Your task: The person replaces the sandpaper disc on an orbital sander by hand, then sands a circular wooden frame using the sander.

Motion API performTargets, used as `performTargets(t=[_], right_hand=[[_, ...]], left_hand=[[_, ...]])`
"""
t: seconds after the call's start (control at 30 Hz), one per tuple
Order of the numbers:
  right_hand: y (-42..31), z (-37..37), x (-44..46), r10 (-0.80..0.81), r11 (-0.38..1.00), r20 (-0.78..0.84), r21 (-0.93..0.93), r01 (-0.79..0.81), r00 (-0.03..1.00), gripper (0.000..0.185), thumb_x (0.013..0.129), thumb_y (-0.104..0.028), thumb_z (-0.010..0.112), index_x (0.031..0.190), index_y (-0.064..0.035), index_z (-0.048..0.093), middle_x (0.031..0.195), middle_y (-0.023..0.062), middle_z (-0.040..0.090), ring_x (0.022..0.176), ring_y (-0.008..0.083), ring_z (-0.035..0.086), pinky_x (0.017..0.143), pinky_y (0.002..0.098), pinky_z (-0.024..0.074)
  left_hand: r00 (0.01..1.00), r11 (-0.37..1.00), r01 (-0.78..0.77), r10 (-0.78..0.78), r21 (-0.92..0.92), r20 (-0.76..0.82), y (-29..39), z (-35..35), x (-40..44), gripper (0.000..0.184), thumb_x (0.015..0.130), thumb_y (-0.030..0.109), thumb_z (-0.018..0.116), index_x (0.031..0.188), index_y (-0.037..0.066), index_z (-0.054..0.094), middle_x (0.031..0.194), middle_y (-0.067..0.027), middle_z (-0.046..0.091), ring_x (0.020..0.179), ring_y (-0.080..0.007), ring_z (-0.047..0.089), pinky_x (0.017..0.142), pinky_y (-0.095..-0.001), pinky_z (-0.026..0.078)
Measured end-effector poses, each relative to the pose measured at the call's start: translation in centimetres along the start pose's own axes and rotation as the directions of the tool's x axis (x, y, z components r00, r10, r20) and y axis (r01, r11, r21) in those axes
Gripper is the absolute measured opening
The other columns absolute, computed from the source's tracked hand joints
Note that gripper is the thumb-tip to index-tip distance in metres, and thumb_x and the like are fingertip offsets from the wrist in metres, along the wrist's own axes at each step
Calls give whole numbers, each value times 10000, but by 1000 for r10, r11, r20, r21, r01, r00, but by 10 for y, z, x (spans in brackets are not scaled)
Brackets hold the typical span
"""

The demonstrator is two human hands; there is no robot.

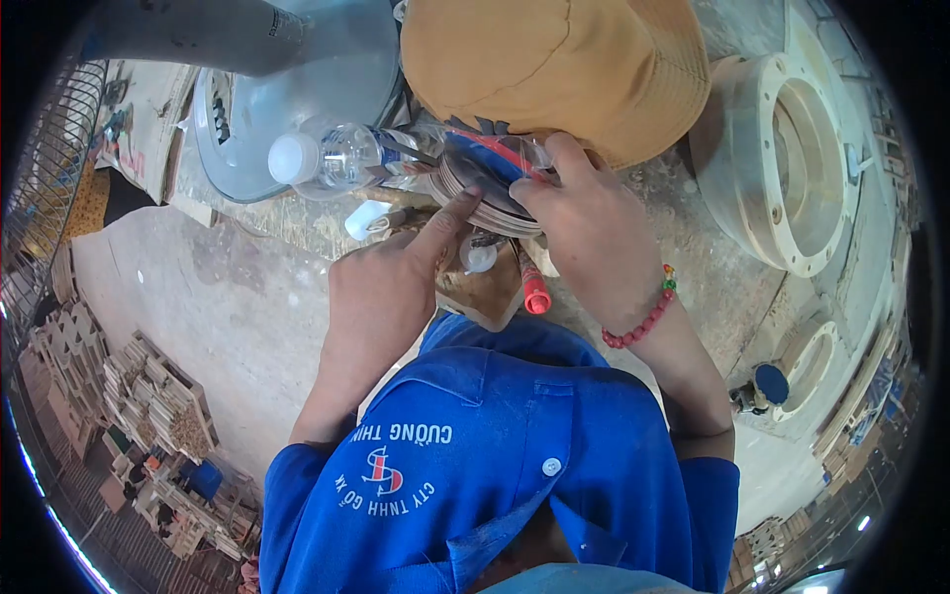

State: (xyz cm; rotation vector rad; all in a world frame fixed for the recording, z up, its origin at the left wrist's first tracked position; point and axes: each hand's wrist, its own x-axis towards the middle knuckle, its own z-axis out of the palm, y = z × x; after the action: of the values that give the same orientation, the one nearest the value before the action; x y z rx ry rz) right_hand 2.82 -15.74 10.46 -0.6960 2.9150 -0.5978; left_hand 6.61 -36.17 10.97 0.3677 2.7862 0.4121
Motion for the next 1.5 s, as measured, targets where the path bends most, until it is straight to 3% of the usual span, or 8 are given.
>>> performTargets(t=[0.43, 0.53, 0.73, 0.87, 1.13, 1.23, 1.33, 1.5], right_hand=[[1, -4, 1, -13, 999, 46, 45, 11, 999, 267, 838, -64, 614, 1082, -69, 723, 1071, 146, 568, 966, 328, 620, 776, 419, 528], [3, -1, 2, -73, 997, 28, -7, 73, 997, 158, 805, -101, 636, 948, -37, 658, 1056, 132, 532, 929, 302, 648, 651, 389, 595], [1, 4, 0, -96, 992, -40, -90, 92, 995, 254, 820, -107, 635, 1067, -84, 690, 1023, 118, 545, 902, 290, 647, 662, 388, 576], [2, 12, -2, -84, 991, -99, -108, 74, 992, 296, 811, -89, 647, 1092, -153, 710, 1075, 107, 564, 864, 281, 655, 674, 393, 574], [14, 21, -4, -125, 991, -190, 15, 131, 974, 349, 811, -62, 635, 1108, -223, 722, 1203, 121, 584, 830, 304, 686, 685, 397, 572], [5, 13, -3, -81, 988, -65, -139, 71, 995, 337, 815, -64, 651, 1111, -207, 728, 1199, 137, 582, 843, 310, 687, 683, 411, 568], [4, 10, 2, -123, 981, -60, -157, 112, 991, 289, 836, -87, 669, 1105, -172, 733, 1179, 147, 581, 850, 320, 685, 688, 421, 562], [6, 8, 3, -127, 991, -44, -48, 125, 991, 252, 870, -119, 670, 1114, -132, 729, 1137, 155, 582, 858, 333, 680, 706, 427, 557]], left_hand=[[989, 998, 56, -56, 0, 135, 0, -9, 4, 712, 842, 24, 519, 1469, 355, 458, 902, -77, 736, 736, -304, 711, 653, -423, 574], [993, 999, 40, -38, -13, 115, -2, -6, 2, 751, 818, 13, 524, 1478, 363, 446, 893, -88, 734, 720, -306, 709, 642, -429, 570], [996, 1000, 27, -27, 1, 88, -3, -4, -2, 775, 805, 11, 537, 1482, 377, 442, 788, -96, 695, 640, -306, 682, 592, -416, 549], [1000, 1000, -26, 26, 2, -14, -8, 3, -6, 719, 835, 119, 578, 1496, 359, 431, 720, -64, 661, 607, -261, 679, 531, -368, 535], [995, 995, -74, 79, 73, -68, -11, 7, -6, 702, 855, 148, 581, 1512, 330, 416, 725, -76, 671, 580, -250, 678, 489, -365, 524], [999, 994, -44, 44, 98, 1, -8, 3, -5, 694, 864, 159, 586, 1516, 321, 411, 707, -76, 664, 578, -247, 674, 493, -363, 525], [999, 999, -47, 48, 18, -11, -9, 4, -8, 676, 877, 184, 593, 1517, 308, 411, 692, -73, 657, 579, -249, 671, 500, -364, 527], [998, 998, -41, 38, -48, -54, -12, 10, -15, 632, 898, 217, 595, 1504, 293, 433, 701, -71, 655, 585, -251, 669, 513, -369, 530]])
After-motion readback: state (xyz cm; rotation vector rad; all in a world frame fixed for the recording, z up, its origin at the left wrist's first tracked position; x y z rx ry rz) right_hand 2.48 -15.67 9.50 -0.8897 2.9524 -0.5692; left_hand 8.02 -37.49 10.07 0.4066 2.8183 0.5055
